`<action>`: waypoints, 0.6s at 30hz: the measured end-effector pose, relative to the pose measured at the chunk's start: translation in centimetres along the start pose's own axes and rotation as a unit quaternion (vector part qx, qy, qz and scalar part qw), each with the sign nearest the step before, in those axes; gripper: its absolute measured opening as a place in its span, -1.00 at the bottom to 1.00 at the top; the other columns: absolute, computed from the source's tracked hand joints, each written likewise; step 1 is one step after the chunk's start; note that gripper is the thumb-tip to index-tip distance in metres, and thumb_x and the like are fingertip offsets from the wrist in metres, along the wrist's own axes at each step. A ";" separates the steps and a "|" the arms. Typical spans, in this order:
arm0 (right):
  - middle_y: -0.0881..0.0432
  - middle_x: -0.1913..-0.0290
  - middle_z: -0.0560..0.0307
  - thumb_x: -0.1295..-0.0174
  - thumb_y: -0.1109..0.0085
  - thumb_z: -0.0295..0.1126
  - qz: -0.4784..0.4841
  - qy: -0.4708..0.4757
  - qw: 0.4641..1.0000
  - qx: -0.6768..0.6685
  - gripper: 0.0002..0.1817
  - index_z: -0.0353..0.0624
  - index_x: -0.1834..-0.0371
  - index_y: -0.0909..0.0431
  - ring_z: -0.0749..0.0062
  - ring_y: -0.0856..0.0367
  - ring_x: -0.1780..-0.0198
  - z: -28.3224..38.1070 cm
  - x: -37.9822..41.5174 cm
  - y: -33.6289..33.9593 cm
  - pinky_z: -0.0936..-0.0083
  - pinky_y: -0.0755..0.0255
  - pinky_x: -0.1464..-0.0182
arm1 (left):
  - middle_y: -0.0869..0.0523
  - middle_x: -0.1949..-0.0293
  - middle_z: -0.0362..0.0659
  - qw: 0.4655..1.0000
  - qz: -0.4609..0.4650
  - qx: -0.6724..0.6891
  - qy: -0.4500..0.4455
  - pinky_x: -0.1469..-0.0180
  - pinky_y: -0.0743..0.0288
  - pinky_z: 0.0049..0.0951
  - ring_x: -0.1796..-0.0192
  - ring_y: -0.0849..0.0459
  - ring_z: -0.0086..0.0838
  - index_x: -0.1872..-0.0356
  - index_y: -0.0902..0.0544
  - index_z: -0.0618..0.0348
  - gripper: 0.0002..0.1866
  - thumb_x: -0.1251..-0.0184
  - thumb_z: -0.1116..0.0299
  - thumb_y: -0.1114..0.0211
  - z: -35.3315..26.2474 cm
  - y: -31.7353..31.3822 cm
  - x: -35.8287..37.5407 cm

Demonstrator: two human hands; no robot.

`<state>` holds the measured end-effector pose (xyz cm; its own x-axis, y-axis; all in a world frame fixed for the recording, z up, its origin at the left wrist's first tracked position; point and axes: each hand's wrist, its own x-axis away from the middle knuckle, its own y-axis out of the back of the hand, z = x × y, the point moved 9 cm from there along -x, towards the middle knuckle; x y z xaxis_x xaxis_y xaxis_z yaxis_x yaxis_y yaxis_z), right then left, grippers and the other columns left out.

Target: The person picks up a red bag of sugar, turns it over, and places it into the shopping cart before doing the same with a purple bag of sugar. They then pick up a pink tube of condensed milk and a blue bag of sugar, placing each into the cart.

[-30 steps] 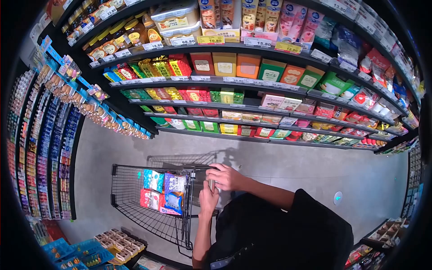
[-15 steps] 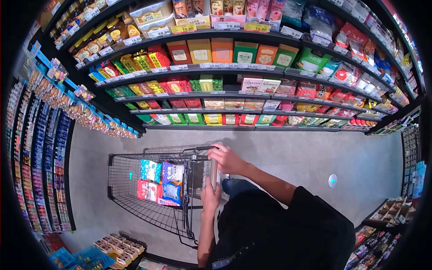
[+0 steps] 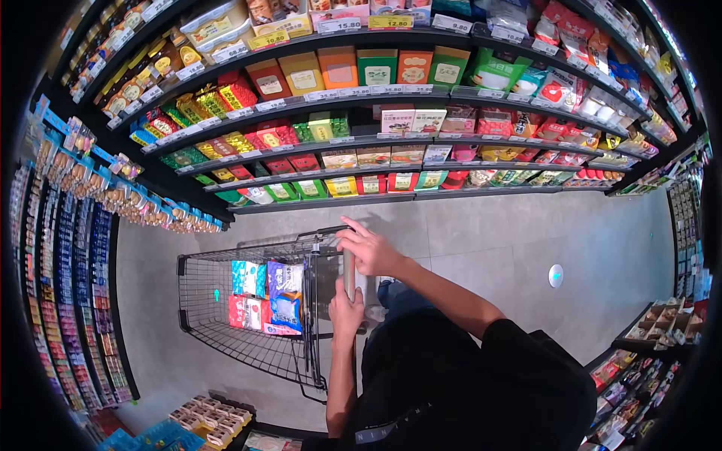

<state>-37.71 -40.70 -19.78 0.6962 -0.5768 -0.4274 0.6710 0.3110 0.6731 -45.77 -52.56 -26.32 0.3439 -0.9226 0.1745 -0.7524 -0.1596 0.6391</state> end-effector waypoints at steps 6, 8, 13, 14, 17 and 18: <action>-0.50 -0.23 0.10 0.19 -0.12 -0.65 0.026 -0.004 1.000 -0.004 -0.53 -0.13 0.08 -0.55 0.01 -0.11 -0.54 -0.6 0.2 -0.6 -0.01 -0.14 -0.45 | -0.69 0.29 0.29 1.000 -0.003 -0.012 -0.008 0.15 -0.44 0.19 0.18 -0.61 0.32 -0.20 -0.40 0.06 -0.54 -0.30 0.27 -0.24 0.1 0.2 -0.1; -0.49 -0.26 0.10 0.18 -0.12 -0.65 0.038 -0.005 0.999 -0.010 -0.53 -0.12 0.08 -0.57 0.03 -0.09 -0.55 -0.5 0.3 -0.8 -0.08 0.00 -0.51 | -0.69 0.29 0.29 1.000 -0.002 -0.009 -0.003 0.15 -0.44 0.19 0.18 -0.61 0.31 -0.20 -0.40 0.06 -0.54 -0.31 0.25 -0.25 0.1 0.3 0.0; -0.60 -0.19 0.09 0.13 -0.09 -0.68 0.017 0.002 0.999 -0.043 -0.60 -0.12 0.17 -0.64 0.08 -0.21 -0.51 0.4 0.9 -0.7 -0.20 0.09 -0.51 | -0.69 0.30 0.29 1.000 0.006 -0.016 0.011 0.16 -0.45 0.19 0.20 -0.62 0.30 -0.15 -0.40 0.14 -0.54 -0.33 0.17 -0.25 -0.2 0.3 -0.3; -0.63 -0.14 0.12 0.09 -0.20 -0.55 0.022 0.006 1.000 -0.014 -0.68 -0.14 0.18 -0.67 0.14 -0.29 -0.46 0.5 0.9 -0.9 -0.12 0.06 -0.53 | -0.68 0.33 0.30 1.000 0.012 -0.012 0.009 0.17 -0.44 0.19 0.21 -0.62 0.31 -0.15 -0.38 0.15 -0.56 -0.32 0.23 -0.24 0.1 0.0 -0.4; -0.64 -0.13 0.10 0.00 -0.17 -0.46 0.050 -0.022 0.999 0.001 -0.74 -0.15 0.20 -0.70 0.15 -0.30 -0.45 0.9 0.8 -1.4 -0.08 0.04 -0.53 | -0.67 0.37 0.31 0.999 0.028 -0.028 0.011 0.18 -0.42 0.21 0.24 -0.61 0.32 -0.18 -0.34 0.14 -0.54 -0.30 0.32 -0.21 0.2 0.1 -0.3; -0.66 -0.10 0.08 -0.07 -0.15 -0.36 0.058 -0.025 0.998 0.001 -0.74 -0.15 0.20 -0.71 0.17 -0.32 -0.44 1.1 0.6 -1.5 -0.04 0.02 -0.53 | -0.66 0.42 0.31 1.000 0.023 -0.015 -0.003 0.19 -0.40 0.23 0.26 -0.61 0.33 -0.19 -0.31 0.13 -0.52 -0.25 0.41 -0.20 0.3 -0.1 -0.5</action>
<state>-38.60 -42.30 -20.36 0.7554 -0.5741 -0.3158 0.5859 0.3761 0.7178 -46.04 -52.22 -26.66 0.3057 -0.9308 0.2002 -0.7504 -0.1061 0.6524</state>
